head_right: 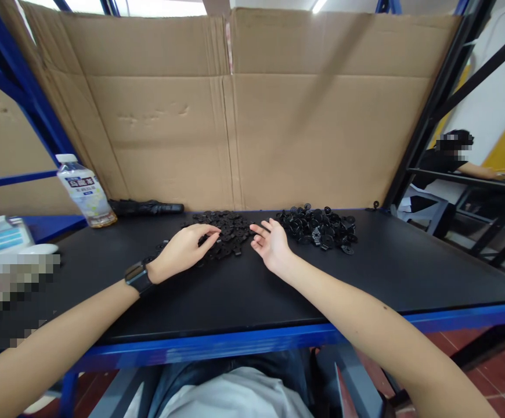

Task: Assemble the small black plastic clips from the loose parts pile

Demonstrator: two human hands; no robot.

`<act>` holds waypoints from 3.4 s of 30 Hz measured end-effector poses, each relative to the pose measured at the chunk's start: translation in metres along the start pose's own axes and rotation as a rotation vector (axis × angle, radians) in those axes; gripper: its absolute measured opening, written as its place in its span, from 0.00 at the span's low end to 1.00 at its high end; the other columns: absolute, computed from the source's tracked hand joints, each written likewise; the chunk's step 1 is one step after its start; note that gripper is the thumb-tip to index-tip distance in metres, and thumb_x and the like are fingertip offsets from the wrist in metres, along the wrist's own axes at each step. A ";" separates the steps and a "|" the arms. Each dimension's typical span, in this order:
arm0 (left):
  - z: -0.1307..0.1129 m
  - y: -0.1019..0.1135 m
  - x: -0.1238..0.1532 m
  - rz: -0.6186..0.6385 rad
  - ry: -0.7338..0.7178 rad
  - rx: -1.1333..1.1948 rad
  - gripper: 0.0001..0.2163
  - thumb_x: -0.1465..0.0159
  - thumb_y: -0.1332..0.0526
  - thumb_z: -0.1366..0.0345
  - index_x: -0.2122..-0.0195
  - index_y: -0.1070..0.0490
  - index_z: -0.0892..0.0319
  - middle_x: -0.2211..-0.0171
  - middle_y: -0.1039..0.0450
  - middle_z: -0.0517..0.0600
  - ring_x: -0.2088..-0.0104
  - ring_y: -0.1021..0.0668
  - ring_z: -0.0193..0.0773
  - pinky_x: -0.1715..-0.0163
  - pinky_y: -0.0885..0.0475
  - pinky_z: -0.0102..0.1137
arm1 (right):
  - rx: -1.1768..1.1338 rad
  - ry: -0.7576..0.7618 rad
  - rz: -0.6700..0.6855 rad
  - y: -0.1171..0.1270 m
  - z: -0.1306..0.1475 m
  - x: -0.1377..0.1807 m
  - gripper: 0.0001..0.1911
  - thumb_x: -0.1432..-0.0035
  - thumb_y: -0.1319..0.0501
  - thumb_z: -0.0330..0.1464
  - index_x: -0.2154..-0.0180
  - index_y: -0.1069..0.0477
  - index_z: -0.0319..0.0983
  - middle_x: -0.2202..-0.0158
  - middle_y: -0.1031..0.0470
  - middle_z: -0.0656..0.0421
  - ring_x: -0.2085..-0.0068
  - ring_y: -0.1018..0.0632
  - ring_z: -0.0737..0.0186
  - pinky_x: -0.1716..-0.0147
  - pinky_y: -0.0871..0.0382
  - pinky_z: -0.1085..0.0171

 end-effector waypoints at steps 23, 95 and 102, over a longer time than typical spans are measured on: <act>-0.010 0.011 0.000 -0.128 0.115 0.454 0.10 0.40 0.41 0.60 0.61 0.30 0.60 0.66 0.26 0.50 0.65 0.25 0.36 0.61 0.30 0.32 | 0.603 -0.029 0.468 -0.016 -0.032 0.023 0.10 0.44 0.45 0.37 0.69 0.33 0.36 0.77 0.33 0.61 0.80 0.35 0.70 0.77 0.40 0.68; -0.032 -0.026 0.009 0.087 -0.313 -0.106 0.19 0.34 0.54 0.71 0.42 0.44 0.61 0.42 0.39 0.55 0.42 0.36 0.39 0.42 0.43 0.42 | -0.062 0.065 0.069 -0.001 0.002 0.006 0.09 0.41 0.50 0.34 0.61 0.38 0.37 0.66 0.23 0.55 0.83 0.39 0.72 0.82 0.41 0.69; -0.031 -0.035 0.010 0.221 -0.413 -0.081 0.13 0.35 0.52 0.74 0.54 0.32 0.60 0.55 0.29 0.54 0.53 0.28 0.38 0.49 0.35 0.37 | 0.067 -0.026 0.115 -0.005 -0.014 0.009 0.10 0.45 0.48 0.29 0.62 0.30 0.35 0.75 0.28 0.60 0.83 0.40 0.74 0.83 0.43 0.71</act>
Point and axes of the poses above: each hand's wrist, its own x-axis away from the middle knuckle, its own y-axis out of the back of the hand, z = x × y, the point moved 4 cm from there along -x, towards the middle knuckle
